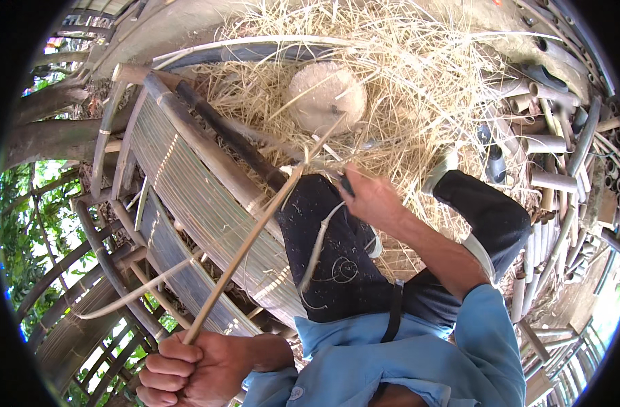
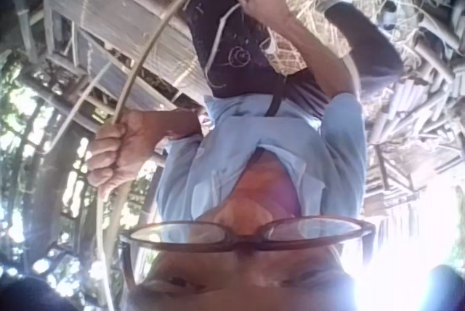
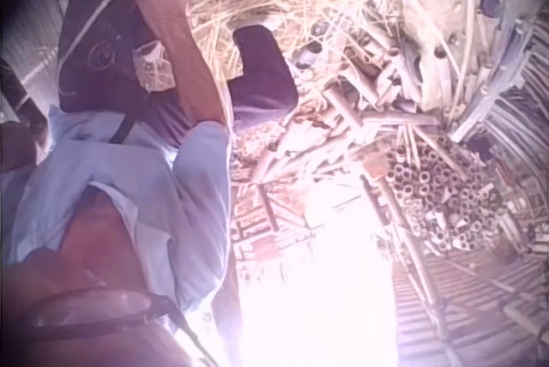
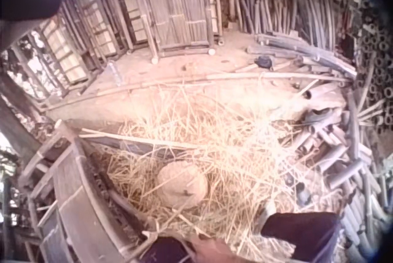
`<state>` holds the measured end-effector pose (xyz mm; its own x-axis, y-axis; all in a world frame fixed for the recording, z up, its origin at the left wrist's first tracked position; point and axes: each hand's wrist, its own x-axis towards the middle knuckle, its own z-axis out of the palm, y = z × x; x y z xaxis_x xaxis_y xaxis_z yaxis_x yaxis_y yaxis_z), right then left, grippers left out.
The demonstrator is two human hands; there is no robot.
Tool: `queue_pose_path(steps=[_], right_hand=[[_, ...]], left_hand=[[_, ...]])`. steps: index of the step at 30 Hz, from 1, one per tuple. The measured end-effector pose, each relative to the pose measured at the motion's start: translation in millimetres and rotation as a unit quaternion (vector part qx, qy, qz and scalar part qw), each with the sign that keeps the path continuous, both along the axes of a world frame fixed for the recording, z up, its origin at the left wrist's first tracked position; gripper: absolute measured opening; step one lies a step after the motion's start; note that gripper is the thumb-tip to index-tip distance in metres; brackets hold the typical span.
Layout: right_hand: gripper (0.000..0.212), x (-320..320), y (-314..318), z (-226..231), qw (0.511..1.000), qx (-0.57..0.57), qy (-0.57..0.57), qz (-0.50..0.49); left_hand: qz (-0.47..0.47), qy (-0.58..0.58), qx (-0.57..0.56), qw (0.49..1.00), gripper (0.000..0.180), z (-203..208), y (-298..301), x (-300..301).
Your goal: The person shaves a thin strip of bamboo using a machete and trims the end of a bamboo stick against a wooden block. They handle a finished bamboo panel and various bamboo pieces.
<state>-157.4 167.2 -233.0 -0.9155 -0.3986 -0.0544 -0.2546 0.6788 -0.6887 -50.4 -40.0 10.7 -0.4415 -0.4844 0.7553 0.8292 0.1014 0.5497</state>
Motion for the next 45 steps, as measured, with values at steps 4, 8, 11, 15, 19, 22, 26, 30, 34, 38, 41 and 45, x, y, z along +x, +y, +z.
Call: queue_pose_path(steps=[4, 8, 11, 15, 19, 22, 26, 30, 34, 38, 41, 45], right_hand=[[0.025, 13, -2, 38, 0.992, -0.064, 0.065, 0.087], [0.023, -10, 5, -32, 0.999, -0.028, 0.003, 0.017], [0.027, -46, 32, -103, 0.998, -0.002, -0.053, -0.019], [0.024, -61, 37, -173, 0.999, -0.02, -0.02, -0.046], [0.027, -75, 52, -234, 0.983, 0.046, -0.131, -0.12], [0.033, -73, 69, -254, 0.993, 0.104, -0.008, -0.053], [0.038, -68, 38, -165, 0.988, 0.024, -0.104, -0.108], [0.032, -41, 29, -79, 0.997, -0.02, -0.036, -0.067], [0.031, 2, 6, 32, 0.996, -0.083, 0.002, -0.012], [0.033, 42, 1, 121, 0.983, -0.12, 0.07, 0.119], [0.031, 49, -4, 120, 0.978, -0.156, 0.058, 0.127], [0.025, 29, -7, 60, 0.995, -0.101, 0.002, -0.015]], left_hand=[[-0.055, -0.008, 0.013, 0.998, 0.046, -3, -1, -7], [0.241, 0.042, 0.036, 0.969, 0.042, 1, 19, -36], [-0.064, 0.002, 0.029, 0.998, 0.04, 2, -9, -15], [-0.013, -0.025, -0.011, 1.0, 0.033, 10, -33, -3], [0.152, 0.032, 0.031, 0.987, 0.046, 14, 1, -44], [0.043, 0.014, 0.015, 0.999, 0.046, 13, -2, -45], [0.027, 0.023, 0.114, 0.993, 0.039, 26, 20, -52], [-0.09, 0.056, 0.128, 0.986, 0.042, 15, 31, -49], [-0.011, 0.042, 0.026, 0.999, 0.043, 1, 34, -35], [-0.009, 0.047, 0.029, 0.998, 0.041, -6, 35, -20], [-0.019, 0.052, 0.036, 0.998, 0.039, -9, 33, -13], [-0.046, 0.042, 0.034, 0.998, 0.038, -5, 29, -8]])
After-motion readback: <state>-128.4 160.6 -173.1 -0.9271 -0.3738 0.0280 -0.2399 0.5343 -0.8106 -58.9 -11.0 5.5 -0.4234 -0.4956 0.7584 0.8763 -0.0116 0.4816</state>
